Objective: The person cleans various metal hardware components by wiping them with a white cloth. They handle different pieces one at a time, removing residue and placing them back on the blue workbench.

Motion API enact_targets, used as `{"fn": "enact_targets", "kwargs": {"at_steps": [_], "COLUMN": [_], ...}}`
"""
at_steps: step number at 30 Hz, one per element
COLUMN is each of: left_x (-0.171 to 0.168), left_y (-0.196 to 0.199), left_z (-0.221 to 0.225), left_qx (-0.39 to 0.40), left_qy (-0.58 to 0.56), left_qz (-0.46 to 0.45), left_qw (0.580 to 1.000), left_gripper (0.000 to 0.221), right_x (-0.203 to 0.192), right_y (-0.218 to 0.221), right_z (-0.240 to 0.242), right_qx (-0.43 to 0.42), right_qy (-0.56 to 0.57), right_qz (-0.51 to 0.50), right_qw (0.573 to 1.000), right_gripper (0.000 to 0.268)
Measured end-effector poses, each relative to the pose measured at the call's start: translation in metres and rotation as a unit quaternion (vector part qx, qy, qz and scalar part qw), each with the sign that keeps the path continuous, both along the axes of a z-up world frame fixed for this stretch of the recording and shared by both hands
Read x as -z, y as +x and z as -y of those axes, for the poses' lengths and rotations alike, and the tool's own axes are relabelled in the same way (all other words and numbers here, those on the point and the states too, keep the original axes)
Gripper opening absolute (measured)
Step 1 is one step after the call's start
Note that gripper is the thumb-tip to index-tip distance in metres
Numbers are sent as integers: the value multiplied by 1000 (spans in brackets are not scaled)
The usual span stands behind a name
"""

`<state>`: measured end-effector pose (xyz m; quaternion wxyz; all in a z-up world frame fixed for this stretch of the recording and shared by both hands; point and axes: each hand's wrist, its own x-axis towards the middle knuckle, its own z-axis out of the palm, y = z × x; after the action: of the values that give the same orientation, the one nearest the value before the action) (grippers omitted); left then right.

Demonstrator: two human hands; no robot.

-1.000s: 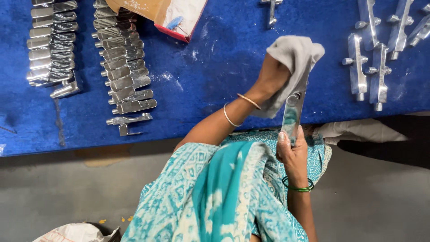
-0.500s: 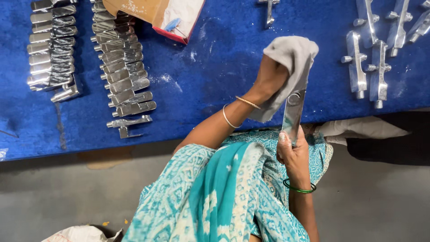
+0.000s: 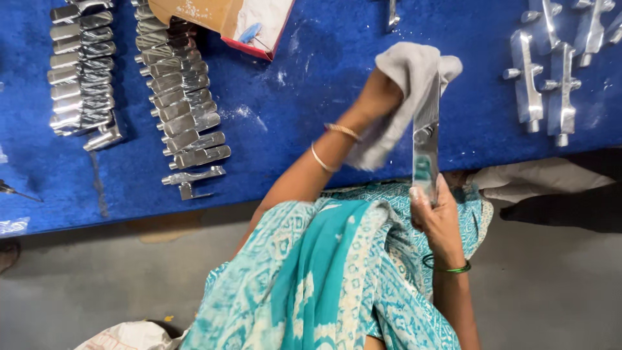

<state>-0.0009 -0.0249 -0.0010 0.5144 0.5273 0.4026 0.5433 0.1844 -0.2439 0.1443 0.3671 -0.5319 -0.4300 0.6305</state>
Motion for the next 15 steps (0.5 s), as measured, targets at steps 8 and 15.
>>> {"fn": "enact_targets", "kwargs": {"at_steps": [8, 15], "left_x": [42, 55], "left_y": [-92, -32], "left_z": [-21, -1], "left_qx": [87, 126], "left_qy": [-140, 179], "left_qz": [42, -310], "left_qw": [986, 925], "left_gripper": [50, 56], "right_x": [62, 116], "right_y": [18, 13], "right_z": [-50, -58], "right_qx": [-31, -51], "right_qy": [131, 198], "right_qz": [358, 495], "right_qw": [924, 845], "right_gripper": [34, 51]}}
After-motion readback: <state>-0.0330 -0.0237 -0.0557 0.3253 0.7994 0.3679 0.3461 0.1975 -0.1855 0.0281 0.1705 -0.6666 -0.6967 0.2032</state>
